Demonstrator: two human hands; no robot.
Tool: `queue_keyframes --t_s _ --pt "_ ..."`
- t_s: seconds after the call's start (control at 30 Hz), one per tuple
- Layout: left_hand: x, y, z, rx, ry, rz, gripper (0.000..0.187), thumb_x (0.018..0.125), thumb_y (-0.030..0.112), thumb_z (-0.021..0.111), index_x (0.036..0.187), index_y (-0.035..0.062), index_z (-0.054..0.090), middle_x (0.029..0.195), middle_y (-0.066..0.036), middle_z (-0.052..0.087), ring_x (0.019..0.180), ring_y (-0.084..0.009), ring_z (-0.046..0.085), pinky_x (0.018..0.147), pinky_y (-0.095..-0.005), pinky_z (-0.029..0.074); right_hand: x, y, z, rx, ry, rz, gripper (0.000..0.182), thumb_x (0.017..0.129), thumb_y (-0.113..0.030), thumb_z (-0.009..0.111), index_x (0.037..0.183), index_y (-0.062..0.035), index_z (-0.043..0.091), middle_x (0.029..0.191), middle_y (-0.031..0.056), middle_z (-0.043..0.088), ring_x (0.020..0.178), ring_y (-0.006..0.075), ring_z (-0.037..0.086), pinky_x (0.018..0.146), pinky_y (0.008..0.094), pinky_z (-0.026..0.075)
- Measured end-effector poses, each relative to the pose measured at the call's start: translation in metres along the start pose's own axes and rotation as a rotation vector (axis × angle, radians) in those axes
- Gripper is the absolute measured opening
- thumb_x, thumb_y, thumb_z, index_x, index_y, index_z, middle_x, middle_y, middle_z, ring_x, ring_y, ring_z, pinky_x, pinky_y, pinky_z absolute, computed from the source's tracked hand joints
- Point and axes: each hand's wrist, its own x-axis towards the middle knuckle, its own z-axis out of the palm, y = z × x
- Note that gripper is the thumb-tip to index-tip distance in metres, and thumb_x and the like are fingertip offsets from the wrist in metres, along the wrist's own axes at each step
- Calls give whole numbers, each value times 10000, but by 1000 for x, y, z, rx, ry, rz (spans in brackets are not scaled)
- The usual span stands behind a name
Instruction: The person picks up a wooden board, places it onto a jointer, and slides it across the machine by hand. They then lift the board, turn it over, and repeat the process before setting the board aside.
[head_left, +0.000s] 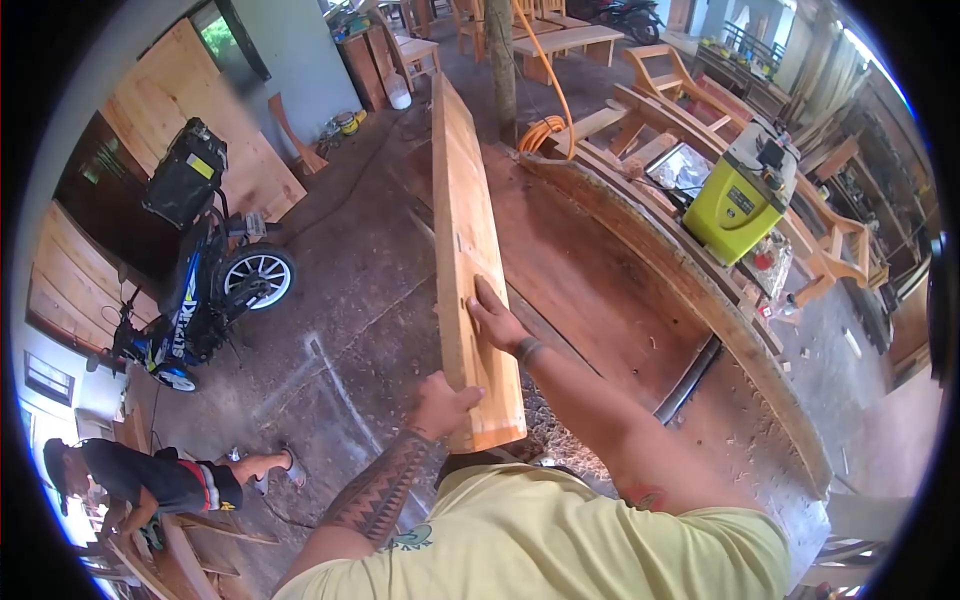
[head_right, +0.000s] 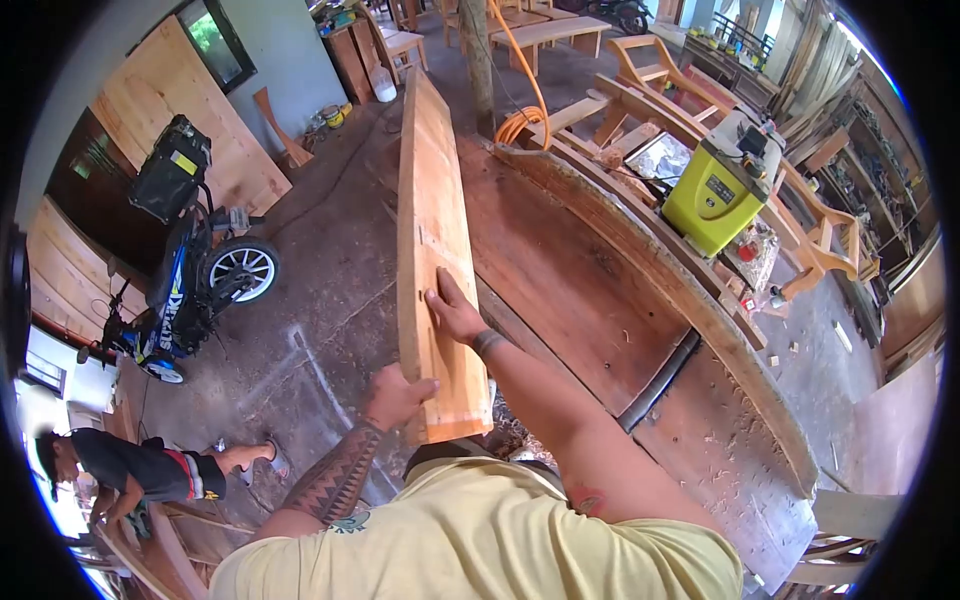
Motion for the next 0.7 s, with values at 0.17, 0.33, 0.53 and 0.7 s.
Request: queue_keyframes --t_s 0.17,0.33,0.53,0.7 --pt "-5 33 -2 205 -78 57 789 885 668 808 1195 -57 803 1190 -334 801 1123 -481 793 996 -529 632 -42 16 -25 270 -135 312 965 1183 -609 511 1791 68 188 1870 268 238 1752 323 193 1404 413 176" --pt "0 47 14 229 -156 191 893 909 785 742 1213 -53 800 1162 -326 802 1118 -467 795 978 -541 633 -36 -39 -48 323 -44 420 972 1122 -562 676 1796 7 267 1817 264 367 1685 316 357 1337 432 323" --pt "44 66 0 204 -588 380 774 956 771 697 1262 72 821 1131 -239 830 1075 -418 794 977 -510 620 -12 -127 -50 -541 47 267 1118 918 -410 905 1752 7 289 1545 368 631 1413 481 662 1154 485 547" --pt "162 12 -6 -342 -605 629 427 1048 417 821 1120 -3 797 998 -84 839 974 -179 768 897 -388 618 -21 -104 -64 -690 142 221 1059 877 -333 873 1718 8 328 1374 410 698 1270 529 719 1087 549 579"
